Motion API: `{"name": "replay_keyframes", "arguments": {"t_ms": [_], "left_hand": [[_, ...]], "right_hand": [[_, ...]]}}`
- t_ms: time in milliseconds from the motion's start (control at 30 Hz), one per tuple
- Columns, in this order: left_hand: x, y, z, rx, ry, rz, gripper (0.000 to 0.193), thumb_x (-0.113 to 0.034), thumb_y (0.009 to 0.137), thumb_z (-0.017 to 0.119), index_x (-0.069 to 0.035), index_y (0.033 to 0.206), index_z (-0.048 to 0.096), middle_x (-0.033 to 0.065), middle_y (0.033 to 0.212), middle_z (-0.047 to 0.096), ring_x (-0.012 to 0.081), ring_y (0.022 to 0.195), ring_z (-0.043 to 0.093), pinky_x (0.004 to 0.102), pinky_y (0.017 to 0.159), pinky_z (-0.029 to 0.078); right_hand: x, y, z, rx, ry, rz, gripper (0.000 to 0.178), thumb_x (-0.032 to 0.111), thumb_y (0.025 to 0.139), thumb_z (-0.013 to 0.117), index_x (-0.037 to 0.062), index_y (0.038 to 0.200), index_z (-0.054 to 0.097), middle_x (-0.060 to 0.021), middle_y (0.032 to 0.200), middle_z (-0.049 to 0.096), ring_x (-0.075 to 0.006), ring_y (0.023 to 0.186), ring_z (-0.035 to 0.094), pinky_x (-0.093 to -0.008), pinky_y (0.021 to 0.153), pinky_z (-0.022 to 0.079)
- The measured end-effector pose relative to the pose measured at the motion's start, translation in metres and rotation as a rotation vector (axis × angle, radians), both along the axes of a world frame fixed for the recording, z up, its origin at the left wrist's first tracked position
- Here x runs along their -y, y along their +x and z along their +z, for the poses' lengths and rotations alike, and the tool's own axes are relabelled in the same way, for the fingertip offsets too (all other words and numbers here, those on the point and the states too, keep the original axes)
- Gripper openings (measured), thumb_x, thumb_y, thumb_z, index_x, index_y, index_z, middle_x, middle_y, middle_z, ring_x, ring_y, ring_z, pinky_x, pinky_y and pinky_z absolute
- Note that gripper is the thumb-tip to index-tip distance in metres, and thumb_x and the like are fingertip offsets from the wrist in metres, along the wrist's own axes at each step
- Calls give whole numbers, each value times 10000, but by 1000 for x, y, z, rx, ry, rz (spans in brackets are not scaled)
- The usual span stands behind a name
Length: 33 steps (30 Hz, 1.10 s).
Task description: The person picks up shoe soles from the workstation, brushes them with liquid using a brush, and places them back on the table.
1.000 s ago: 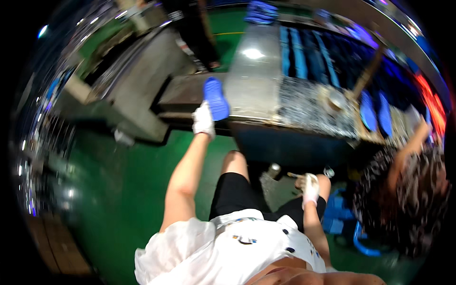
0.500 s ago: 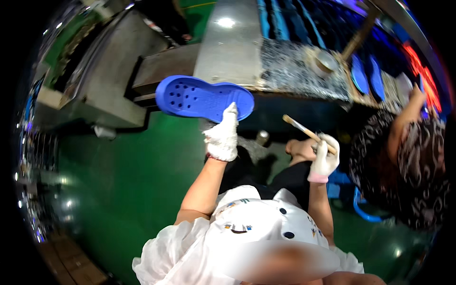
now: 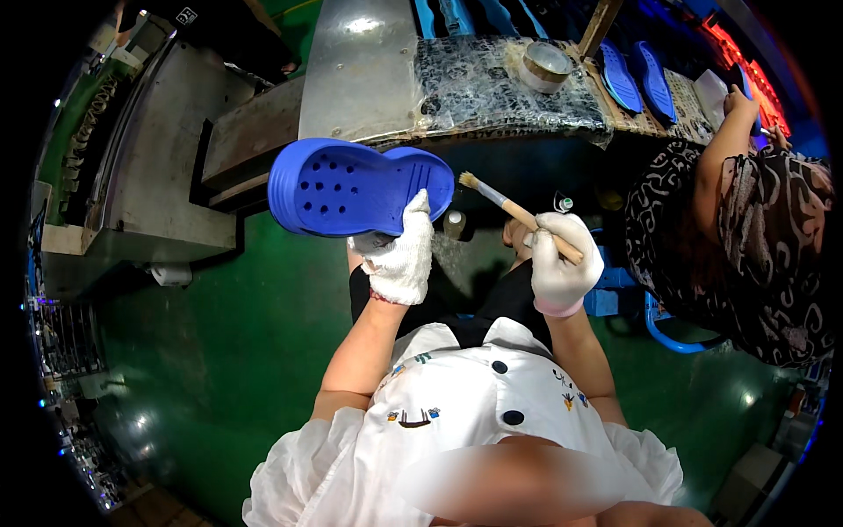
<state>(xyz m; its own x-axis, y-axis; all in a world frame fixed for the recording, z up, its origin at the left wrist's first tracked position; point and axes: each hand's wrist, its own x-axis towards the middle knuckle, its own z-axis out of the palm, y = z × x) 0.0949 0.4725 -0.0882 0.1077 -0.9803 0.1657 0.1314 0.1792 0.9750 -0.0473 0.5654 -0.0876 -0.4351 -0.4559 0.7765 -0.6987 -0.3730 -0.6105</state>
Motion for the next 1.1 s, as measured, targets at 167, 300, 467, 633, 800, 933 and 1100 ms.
{"name": "replay_keyframes", "arguments": {"t_ms": [167, 300, 467, 633, 800, 933, 1100], "left_hand": [[0, -1, 2, 83, 18, 6, 372, -25, 760, 720, 8, 1086, 542, 79, 1019, 607, 133, 875, 587, 294, 791, 503], [4, -1, -6, 27, -12, 16, 396, -15, 764, 713, 8, 1113, 528, 79, 1024, 605, 138, 874, 589, 293, 791, 504], [2, -1, 0, 11, -1, 0, 387, 11, 754, 714, 9, 1104, 549, 83, 1027, 609, 140, 884, 588, 296, 805, 504], [2, -3, -3, 8, -54, 38, 371, 15, 750, 716, 12, 1088, 562, 85, 1036, 610, 136, 876, 592, 296, 805, 504], [5, 1, -11, 126, -37, 25, 391, 15, 746, 720, 2, 1100, 554, 81, 1026, 608, 136, 862, 594, 295, 790, 510], [10, -4, -7, -11, -29, 125, 283, -40, 752, 728, 18, 996, 599, 83, 927, 646, 145, 791, 611, 295, 739, 512], [9, -23, 7, -9, 288, -174, 323, -19, 769, 714, -19, 1050, 555, 43, 930, 617, 119, 766, 589, 230, 670, 495]], "right_hand": [[6, 4, 2, 15, 44, 44, 217, -127, 651, 643, -14, 832, 603, -100, 689, 616, -183, 513, 536, -262, 455, 418], [-1, 2, 1, 63, 53, -7, 203, -114, 655, 649, -2, 819, 608, -96, 674, 610, -182, 505, 539, -260, 445, 416], [1, 6, -3, 84, 90, 41, 210, -112, 645, 644, 14, 809, 612, -90, 643, 595, -185, 494, 536, -262, 441, 418], [-2, 3, -6, 55, 83, 13, 217, -112, 625, 637, 24, 792, 612, -82, 629, 588, -197, 486, 530, -265, 446, 422], [4, 10, -2, -35, 98, 32, 227, -104, 624, 641, 31, 806, 619, -85, 618, 566, -208, 485, 523, -278, 449, 413], [-1, -9, -20, 79, 92, -44, 172, -104, 698, 623, -5, 838, 609, -89, 641, 590, -158, 527, 555, -253, 485, 440], [-2, -38, -107, 853, 322, 14, 61, 53, 867, 571, 23, 912, 598, -55, 773, 624, -82, 702, 584, -226, 639, 467]]}}
